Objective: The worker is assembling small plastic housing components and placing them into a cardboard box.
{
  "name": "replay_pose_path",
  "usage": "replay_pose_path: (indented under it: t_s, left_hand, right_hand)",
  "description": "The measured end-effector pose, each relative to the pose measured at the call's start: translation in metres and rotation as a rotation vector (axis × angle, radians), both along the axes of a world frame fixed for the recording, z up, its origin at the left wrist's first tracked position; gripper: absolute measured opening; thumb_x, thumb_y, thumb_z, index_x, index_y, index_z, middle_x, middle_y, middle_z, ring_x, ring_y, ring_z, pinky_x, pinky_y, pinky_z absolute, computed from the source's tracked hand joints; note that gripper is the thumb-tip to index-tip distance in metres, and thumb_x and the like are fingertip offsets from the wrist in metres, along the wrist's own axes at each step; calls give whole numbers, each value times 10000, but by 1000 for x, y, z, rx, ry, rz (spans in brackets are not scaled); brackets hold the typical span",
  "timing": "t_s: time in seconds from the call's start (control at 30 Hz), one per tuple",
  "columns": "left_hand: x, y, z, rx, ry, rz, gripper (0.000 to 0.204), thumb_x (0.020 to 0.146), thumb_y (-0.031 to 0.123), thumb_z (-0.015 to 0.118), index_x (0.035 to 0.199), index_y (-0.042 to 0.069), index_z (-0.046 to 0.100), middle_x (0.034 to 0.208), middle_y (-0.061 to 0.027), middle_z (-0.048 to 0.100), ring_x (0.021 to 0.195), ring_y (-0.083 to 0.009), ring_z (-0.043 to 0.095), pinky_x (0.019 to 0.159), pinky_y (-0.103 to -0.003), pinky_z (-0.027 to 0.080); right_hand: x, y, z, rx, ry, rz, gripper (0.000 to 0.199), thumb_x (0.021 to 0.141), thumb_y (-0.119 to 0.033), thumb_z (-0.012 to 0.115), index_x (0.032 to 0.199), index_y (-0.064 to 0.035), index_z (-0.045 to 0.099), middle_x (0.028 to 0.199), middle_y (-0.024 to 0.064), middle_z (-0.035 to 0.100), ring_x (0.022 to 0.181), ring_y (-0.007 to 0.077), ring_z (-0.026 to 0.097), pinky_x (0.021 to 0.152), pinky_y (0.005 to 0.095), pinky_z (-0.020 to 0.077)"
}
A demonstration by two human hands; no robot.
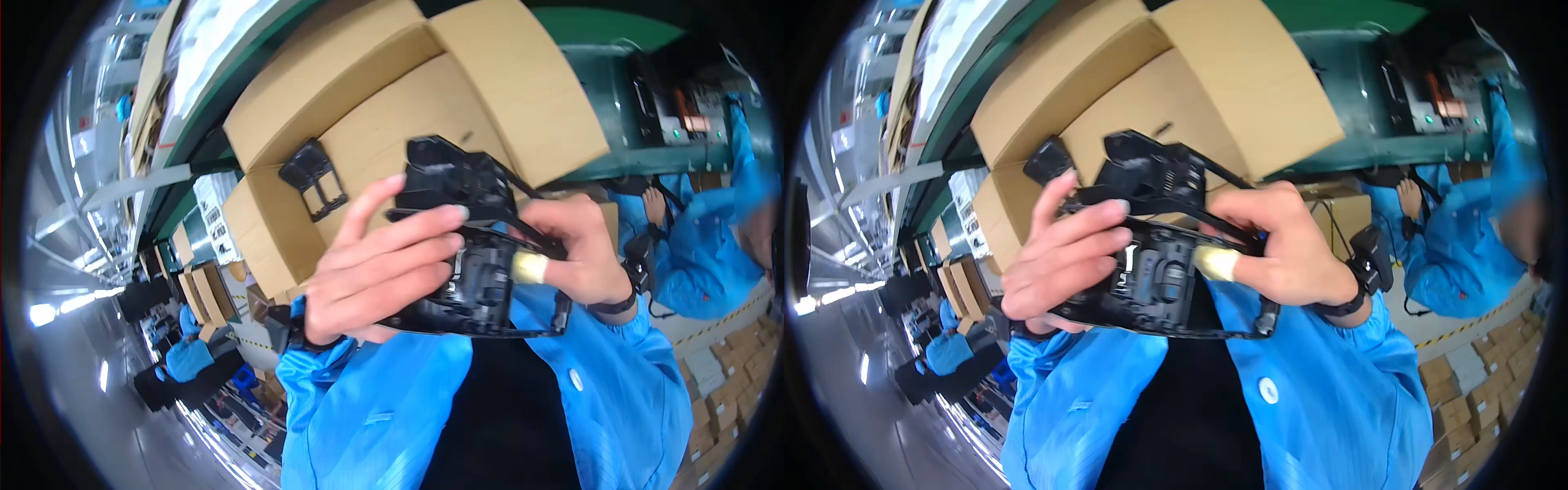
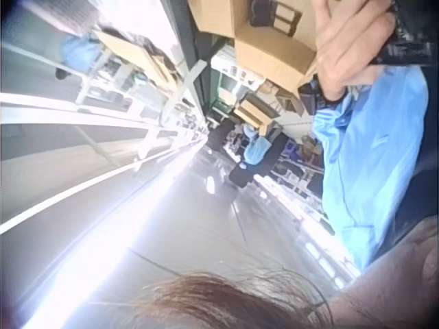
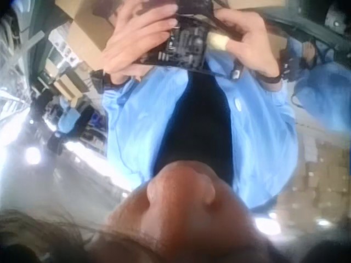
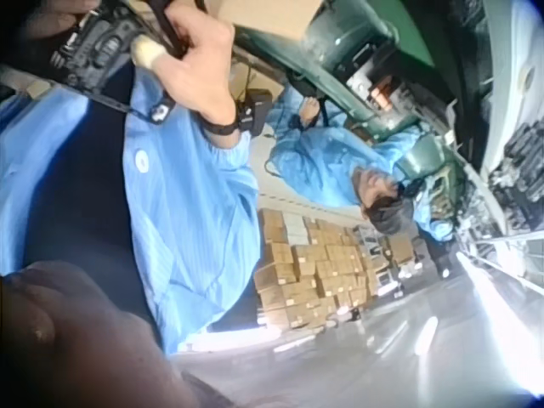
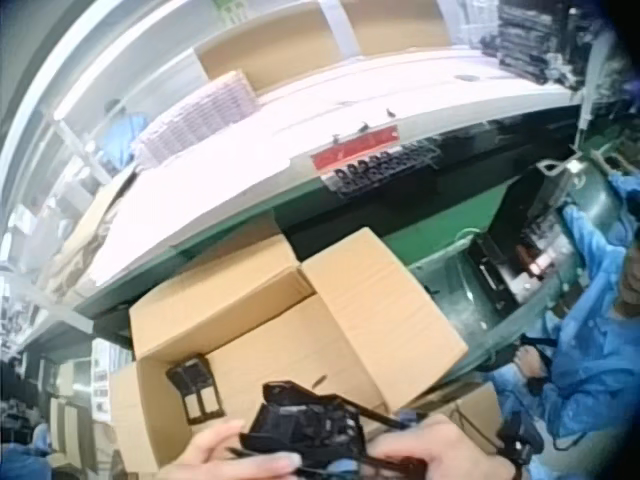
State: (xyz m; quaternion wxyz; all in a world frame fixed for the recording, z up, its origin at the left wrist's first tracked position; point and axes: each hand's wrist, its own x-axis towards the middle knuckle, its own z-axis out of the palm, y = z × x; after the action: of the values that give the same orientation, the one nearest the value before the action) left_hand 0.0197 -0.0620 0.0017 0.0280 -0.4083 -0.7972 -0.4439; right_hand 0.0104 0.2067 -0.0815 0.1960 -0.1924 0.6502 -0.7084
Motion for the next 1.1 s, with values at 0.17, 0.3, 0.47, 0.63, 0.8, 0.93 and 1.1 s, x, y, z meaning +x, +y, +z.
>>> replay_pose_path:
  t_s: [0.17, 0.3, 0.47, 0.63, 0.8, 0.93, 1.1]
  left_hand:
    - [-6, -34, -14, 150, -82, -70, 272, 943, 173, 676, 846, -80, 678, 960, -278, 747, 1029, -455, 735, 1114, -698, 347]
    - [-23, -74, -32, 206, 6, 161, 224, 772, 59, 839, 886, -97, 725, 943, -229, 762, 947, -377, 766, 1001, -646, 505]
    - [-90, -146, -66, -304, -558, 606, 294, 746, 56, 839, 1019, -13, 752, 848, -150, 760, 763, -220, 728, 749, -332, 551]
    - [-139, -227, -203, -663, -636, 451, 367, 732, 103, 854, 1043, -40, 722, 923, -230, 748, 848, -370, 727, 791, -422, 558]
    - [-120, -240, -244, -831, -306, 567, 649, 750, 121, 846, 1330, -7, 587, 1229, -284, 661, 1112, -411, 652, 963, -478, 530]
    - [-91, -222, -250, -861, 228, 575, 559, 777, 62, 785, 1294, -25, 590, 1247, -243, 643, 1212, -407, 594, 1080, -491, 452]
    - [-36, -113, -148, 376, -651, 705, 549, 979, 169, 622, 1449, -74, 475, 1275, -235, 668, 1071, -286, 711, 911, -362, 553]
  right_hand:
    - [10, -36, -15, -188, -365, 114, 177, 816, -97, 717, 920, 32, 653, 715, -16, 587, 650, 41, 487, 565, 234, 348]
    - [8, -66, -29, -174, -368, -233, 244, 848, -148, 693, 989, 43, 640, 817, 36, 645, 736, 85, 596, 653, 236, 461]
    - [13, -60, -41, 115, -53, -716, 199, 878, -46, 693, 1042, 43, 625, 861, 12, 632, 772, 71, 595, 670, 212, 457]
    - [19, -53, -27, 206, 9, -685, 147, 888, -29, 663, 1017, 32, 626, 870, 21, 636, 783, 68, 605, 699, 207, 472]
    - [39, -57, -18, 274, -70, -692, 106, 879, -37, 674, 949, 35, 640, 809, 13, 632, 726, 70, 594, 660, 212, 462]
    - [48, -60, -22, 284, -53, -650, 149, 858, -74, 714, 932, 40, 652, 743, 4, 608, 663, 67, 556, 600, 222, 424]
    - [21, -72, -23, 466, 639, -359, 274, 731, -37, 749, 971, 56, 654, 691, 86, 562, 574, 252, 561, 536, 362, 436]
